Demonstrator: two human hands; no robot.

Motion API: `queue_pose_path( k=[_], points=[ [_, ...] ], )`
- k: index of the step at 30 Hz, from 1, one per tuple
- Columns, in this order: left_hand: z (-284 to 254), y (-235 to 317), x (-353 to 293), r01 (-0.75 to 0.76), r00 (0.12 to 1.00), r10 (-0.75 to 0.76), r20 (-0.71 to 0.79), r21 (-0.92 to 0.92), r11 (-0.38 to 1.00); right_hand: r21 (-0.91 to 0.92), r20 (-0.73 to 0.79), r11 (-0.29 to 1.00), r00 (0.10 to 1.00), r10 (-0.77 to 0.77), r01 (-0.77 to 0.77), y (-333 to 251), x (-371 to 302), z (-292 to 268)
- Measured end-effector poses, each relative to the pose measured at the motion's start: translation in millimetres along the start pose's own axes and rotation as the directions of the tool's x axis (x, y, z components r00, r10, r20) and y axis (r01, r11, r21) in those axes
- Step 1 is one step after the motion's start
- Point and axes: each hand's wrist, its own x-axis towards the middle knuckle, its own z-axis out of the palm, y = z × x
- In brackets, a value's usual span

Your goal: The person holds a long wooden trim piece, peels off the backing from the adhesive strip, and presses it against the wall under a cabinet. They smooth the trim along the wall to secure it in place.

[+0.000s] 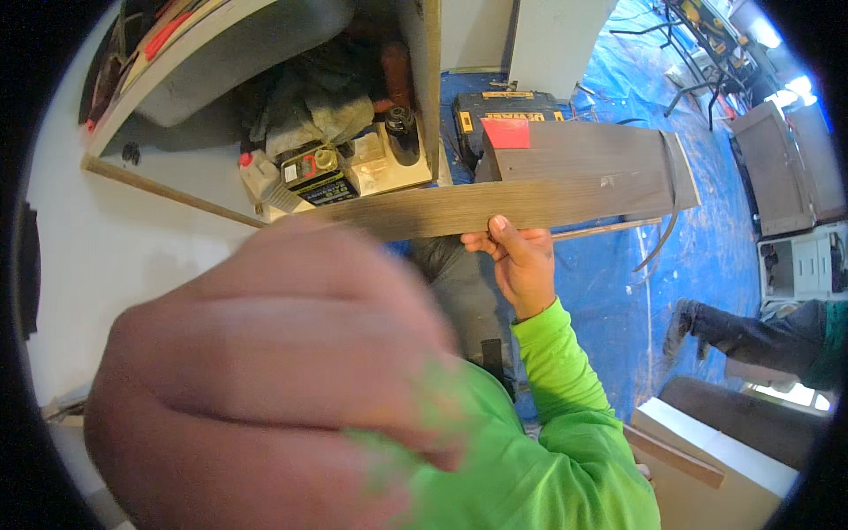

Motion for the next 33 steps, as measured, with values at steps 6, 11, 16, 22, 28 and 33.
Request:
queue_pose_path(
  k=[6, 11, 16, 22, 28, 33],
  points=[
    [12, 26, 36, -0.040, 0.999, 0.037, 0.039, 0.105, 0.994, -0.039, -0.094, 0.997, 0.994, 0.063, -0.067, -25, 2, 0],
    [-4, 23, 24, 0.065, 0.989, -0.089, 0.114, 0.194, 0.979, 0.130, 0.009, 0.975, 0.984, 0.179, -0.179, -45, -28, 28],
    [9, 21, 23, 0.264, 0.962, -0.239, 0.132, -0.231, 0.936, -0.064, -0.026, 0.995, 0.997, 0.079, -0.080, -9, -42, 4],
    [89, -155, 3, 0.199, 0.980, -0.198, -0.020, 0.130, 0.971, -0.142, 0.186, 0.989, 0.981, 0.062, -0.036, 43, -32, 49],
    [100, -184, -3, 0.430, 0.895, -0.437, 0.091, 0.089, 0.898, -0.133, 0.241, 0.979, 0.953, 0.185, -0.156, 53, -38, 40],
    [93, -194, -12, 0.415, 0.905, -0.421, 0.055, 0.098, 0.905, 0.315, 0.064, 0.894, 0.947, 0.314, -0.318, 52, -20, -3]
  ],
)
